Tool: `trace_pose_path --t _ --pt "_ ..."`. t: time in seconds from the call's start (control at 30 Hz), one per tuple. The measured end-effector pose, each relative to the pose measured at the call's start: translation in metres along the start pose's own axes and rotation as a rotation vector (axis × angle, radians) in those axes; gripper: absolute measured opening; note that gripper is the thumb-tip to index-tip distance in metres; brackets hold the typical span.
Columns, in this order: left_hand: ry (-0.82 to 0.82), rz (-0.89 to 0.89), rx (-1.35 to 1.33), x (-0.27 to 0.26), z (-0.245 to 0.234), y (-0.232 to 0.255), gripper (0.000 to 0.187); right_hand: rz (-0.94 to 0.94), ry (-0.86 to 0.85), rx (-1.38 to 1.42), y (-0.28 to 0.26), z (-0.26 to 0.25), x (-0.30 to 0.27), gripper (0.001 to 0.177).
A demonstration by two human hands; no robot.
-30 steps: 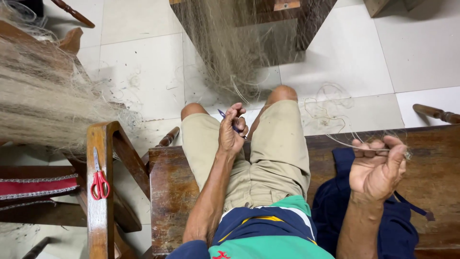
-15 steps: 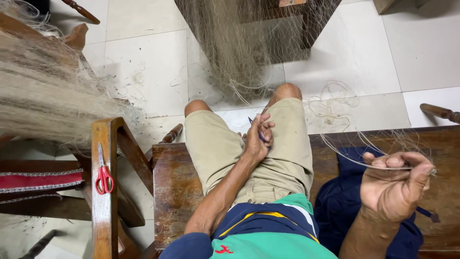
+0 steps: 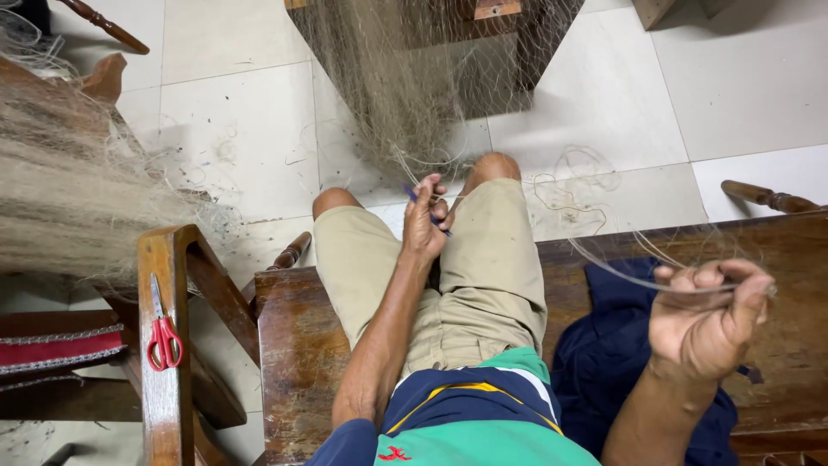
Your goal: Repairing a fine-mesh fishing net using a blue shuttle and scissors
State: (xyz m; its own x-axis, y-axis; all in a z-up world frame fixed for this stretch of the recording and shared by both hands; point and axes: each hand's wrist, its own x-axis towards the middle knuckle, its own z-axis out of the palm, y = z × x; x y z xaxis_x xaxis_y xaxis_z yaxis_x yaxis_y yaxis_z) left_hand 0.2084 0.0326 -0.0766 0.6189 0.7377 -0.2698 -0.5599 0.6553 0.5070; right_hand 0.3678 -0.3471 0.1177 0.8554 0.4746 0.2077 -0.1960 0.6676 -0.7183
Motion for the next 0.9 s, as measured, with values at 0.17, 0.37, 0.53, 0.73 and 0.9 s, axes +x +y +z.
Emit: trace_pose_path --t 0.17,0.37,0.53,0.73,0.9 --pt "0.060 0.010 0.085 -0.043 -0.015 0.057 0.029 -0.047 0.086 -0.212 0.032 -0.023 0.053 0.027" --pt "0.179 0.035 0.060 -0.074 -0.086 0.079 0.029 0.244 0.284 -0.218 0.132 -0.099 0.104 0.037" --pt "0.296 0.084 0.140 -0.109 -0.105 0.111 0.020 0.392 0.269 -0.171 0.189 -0.136 0.117 0.026" --pt "0.233 0.194 0.088 -0.120 -0.112 0.145 0.013 0.448 0.315 -0.163 0.214 -0.156 0.128 0.022" --pt "0.162 0.261 0.046 -0.119 -0.111 0.161 0.017 0.419 0.403 -0.004 0.205 -0.157 0.138 0.014"
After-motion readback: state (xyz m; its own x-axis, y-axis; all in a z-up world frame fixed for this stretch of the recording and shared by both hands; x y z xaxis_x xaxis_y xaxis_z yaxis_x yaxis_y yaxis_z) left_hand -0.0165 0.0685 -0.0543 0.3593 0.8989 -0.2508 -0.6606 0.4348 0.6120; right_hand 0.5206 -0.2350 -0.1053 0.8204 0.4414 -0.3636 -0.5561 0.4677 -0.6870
